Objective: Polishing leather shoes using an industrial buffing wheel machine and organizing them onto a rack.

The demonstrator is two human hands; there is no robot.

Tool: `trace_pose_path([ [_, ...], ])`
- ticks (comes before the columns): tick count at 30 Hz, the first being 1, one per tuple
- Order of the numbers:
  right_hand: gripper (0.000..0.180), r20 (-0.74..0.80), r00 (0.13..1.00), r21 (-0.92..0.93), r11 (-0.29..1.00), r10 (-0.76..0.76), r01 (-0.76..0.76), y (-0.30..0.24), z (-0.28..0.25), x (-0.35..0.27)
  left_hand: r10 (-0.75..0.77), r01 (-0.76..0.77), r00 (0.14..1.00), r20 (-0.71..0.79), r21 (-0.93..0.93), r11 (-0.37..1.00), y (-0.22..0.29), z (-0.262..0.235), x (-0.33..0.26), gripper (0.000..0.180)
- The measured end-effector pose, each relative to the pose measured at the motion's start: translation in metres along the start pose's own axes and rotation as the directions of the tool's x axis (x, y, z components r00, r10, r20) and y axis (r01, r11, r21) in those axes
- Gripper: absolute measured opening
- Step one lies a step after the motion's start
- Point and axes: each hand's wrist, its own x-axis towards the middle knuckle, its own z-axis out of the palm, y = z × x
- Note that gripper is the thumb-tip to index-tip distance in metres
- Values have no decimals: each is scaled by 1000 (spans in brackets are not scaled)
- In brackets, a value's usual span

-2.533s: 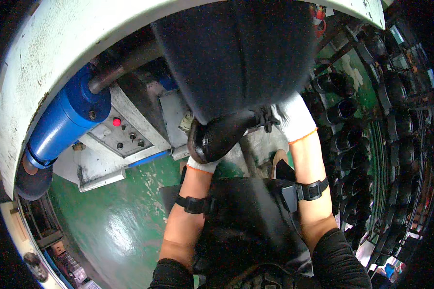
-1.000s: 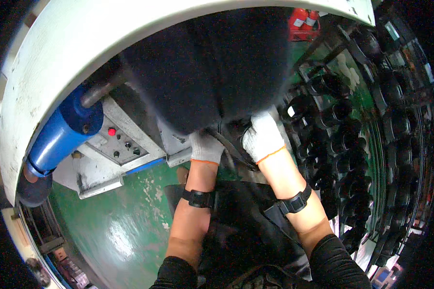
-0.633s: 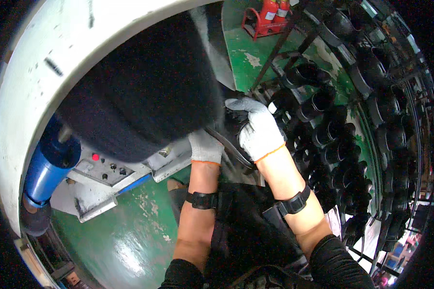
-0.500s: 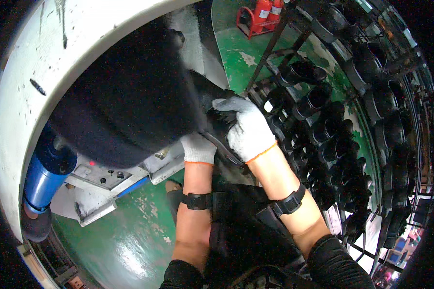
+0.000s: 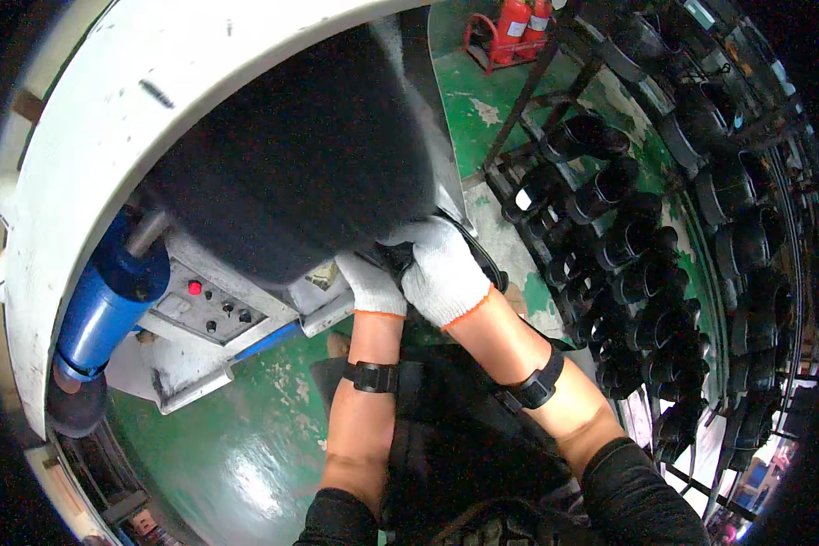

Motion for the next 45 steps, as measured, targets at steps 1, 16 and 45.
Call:
trace_pose_path([
  [1, 21, -11, 997, -114, 991, -73, 71, 1, 0, -3, -13, 14, 1000, 17, -28, 1000, 0, 2, -3, 64],
  [16, 17, -95, 991, -302, 946, 90, -115, -84, 12, -73, -435, 594, 768, 470, -268, 759, 15, 26, -89, 84],
  [45, 36, -656, -296, 569, 713, 694, 410, -62, -300, -755, -875, 680, 305, 376, 558, 476, -109, 80, -385, 55],
])
